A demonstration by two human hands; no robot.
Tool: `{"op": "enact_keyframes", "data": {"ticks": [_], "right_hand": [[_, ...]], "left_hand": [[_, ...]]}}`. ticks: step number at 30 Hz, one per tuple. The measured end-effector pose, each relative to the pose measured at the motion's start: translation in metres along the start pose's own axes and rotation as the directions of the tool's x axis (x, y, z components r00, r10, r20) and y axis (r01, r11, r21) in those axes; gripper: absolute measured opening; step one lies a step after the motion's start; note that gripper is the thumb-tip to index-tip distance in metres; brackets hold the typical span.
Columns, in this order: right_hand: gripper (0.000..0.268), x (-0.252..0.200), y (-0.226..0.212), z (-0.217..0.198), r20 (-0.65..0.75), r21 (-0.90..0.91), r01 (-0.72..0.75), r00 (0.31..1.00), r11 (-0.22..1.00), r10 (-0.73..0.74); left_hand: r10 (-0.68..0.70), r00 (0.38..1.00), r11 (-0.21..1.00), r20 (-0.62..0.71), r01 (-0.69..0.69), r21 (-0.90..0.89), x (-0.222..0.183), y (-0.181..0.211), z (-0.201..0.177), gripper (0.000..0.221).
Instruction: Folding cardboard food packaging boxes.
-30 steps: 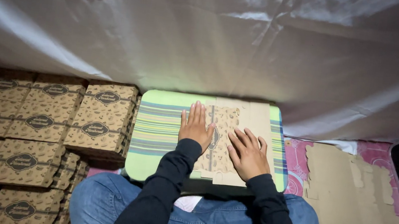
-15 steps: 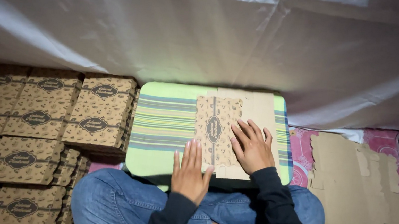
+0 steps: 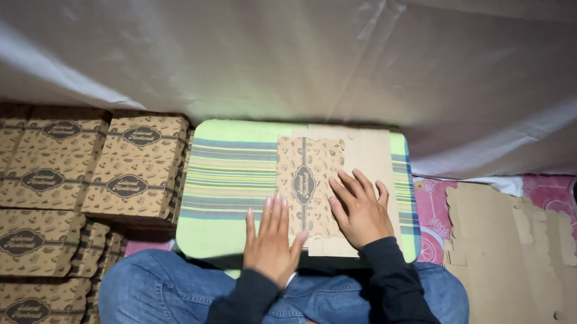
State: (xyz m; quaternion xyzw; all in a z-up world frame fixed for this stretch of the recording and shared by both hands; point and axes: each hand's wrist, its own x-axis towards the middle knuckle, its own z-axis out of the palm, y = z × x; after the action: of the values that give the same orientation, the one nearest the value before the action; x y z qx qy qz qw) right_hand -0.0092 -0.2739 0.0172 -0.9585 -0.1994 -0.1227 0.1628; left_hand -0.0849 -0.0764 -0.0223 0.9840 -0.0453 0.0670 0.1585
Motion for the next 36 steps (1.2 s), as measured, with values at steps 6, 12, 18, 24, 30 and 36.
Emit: {"op": "enact_keyframes", "data": {"ticks": [6, 12, 18, 24, 30, 36], "right_hand": [[0.042, 0.002, -0.001, -0.002, -0.002, 0.022, -0.007, 1.0, 1.0, 0.007], [0.042, 0.002, 0.001, 0.0, -0.014, 0.016, 0.0, 1.0, 1.0, 0.0], [0.041, 0.001, 0.0, -0.002, -0.021, 0.026, -0.014, 1.0, 1.0, 0.015], [0.041, 0.002, -0.001, -0.004, -0.019, 0.056, -0.012, 1.0, 0.998, 0.013], [0.042, 0.001, 0.0, -0.004, -0.064, 0.057, 0.007, 0.998, 0.998, -0.003], [0.037, -0.001, 0.0, -0.006, -0.15, 0.145, -0.082, 0.983, 0.986, 0.104]], "left_hand": [[-0.075, 0.993, 0.997, 0.093, 0.074, 0.01, 0.087, -0.01, 0.012, 0.083], [-0.078, 0.996, 0.997, 0.046, 0.077, 0.032, 0.132, -0.019, 0.024, 0.082], [-0.057, 0.998, 0.998, -0.018, 0.057, 0.021, 0.09, -0.011, 0.017, 0.085], [-0.008, 0.998, 0.999, -0.06, 0.01, 0.034, 0.003, 0.006, -0.003, 0.086], [0.007, 0.999, 1.0, -0.044, -0.007, 0.01, -0.043, 0.013, -0.016, 0.085], [-0.02, 1.0, 0.995, 0.012, 0.021, -0.101, -0.035, 0.006, -0.024, 0.087]]}}
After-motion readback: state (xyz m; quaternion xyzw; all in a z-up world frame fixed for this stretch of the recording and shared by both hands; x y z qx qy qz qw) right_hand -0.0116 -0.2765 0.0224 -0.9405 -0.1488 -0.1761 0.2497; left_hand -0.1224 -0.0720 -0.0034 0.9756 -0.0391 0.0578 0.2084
